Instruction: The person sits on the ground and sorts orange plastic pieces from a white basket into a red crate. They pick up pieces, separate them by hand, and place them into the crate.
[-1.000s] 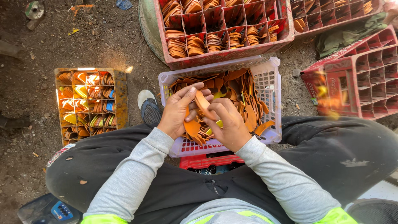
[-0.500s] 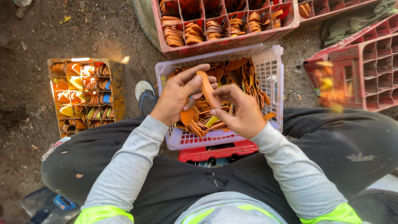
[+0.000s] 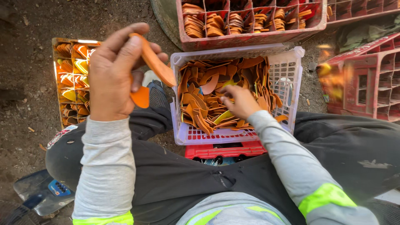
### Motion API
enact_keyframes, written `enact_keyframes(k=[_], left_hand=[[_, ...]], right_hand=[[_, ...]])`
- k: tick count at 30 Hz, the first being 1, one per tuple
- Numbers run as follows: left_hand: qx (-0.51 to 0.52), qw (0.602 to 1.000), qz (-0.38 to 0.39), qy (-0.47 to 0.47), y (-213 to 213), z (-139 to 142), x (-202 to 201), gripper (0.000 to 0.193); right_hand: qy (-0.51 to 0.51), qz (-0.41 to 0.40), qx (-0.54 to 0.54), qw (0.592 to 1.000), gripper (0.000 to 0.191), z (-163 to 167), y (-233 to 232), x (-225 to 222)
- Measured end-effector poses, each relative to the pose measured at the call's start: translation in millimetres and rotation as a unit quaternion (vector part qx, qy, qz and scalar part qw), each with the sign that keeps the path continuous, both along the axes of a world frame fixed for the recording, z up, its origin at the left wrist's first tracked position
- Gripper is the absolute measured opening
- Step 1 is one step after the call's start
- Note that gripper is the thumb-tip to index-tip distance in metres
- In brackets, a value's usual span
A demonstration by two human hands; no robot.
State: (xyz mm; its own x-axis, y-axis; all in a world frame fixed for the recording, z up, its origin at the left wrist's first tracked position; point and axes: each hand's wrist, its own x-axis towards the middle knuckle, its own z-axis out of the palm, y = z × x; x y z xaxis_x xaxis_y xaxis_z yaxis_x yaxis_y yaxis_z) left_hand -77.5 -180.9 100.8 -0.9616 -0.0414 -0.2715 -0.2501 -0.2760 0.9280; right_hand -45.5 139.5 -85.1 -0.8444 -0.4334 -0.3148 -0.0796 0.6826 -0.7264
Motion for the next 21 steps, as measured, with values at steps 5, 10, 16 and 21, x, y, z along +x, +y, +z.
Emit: enact_keyframes(k=[5,10,16,21], left_hand=[[-0.052,0.996,-0.072,0.018,9.0,-13.3,3.7,0.031],[-0.064,0.996,-0.064,-0.004,5.3,-26.7,2.4,0.031],[-0.058,0.996,-0.062,0.014,-1.5,-25.1,-1.0,0.029],[-0.084,0.994,-0.067,0.005,-2.1,-19.3,-4.1,0.029]], right_hand=[[0.033,0.008,0.062,0.998,0.022,-48.9,-43.7,1.4],[0.105,0.009,0.073,0.992,0.041,-66.3,-92.2,-8.1],[0.035,0.078,0.296,0.951,0.030,-66.6,-108.1,-13.7],[0.064,-0.090,0.133,0.985,0.023,-74.2,-103.3,-17.7]])
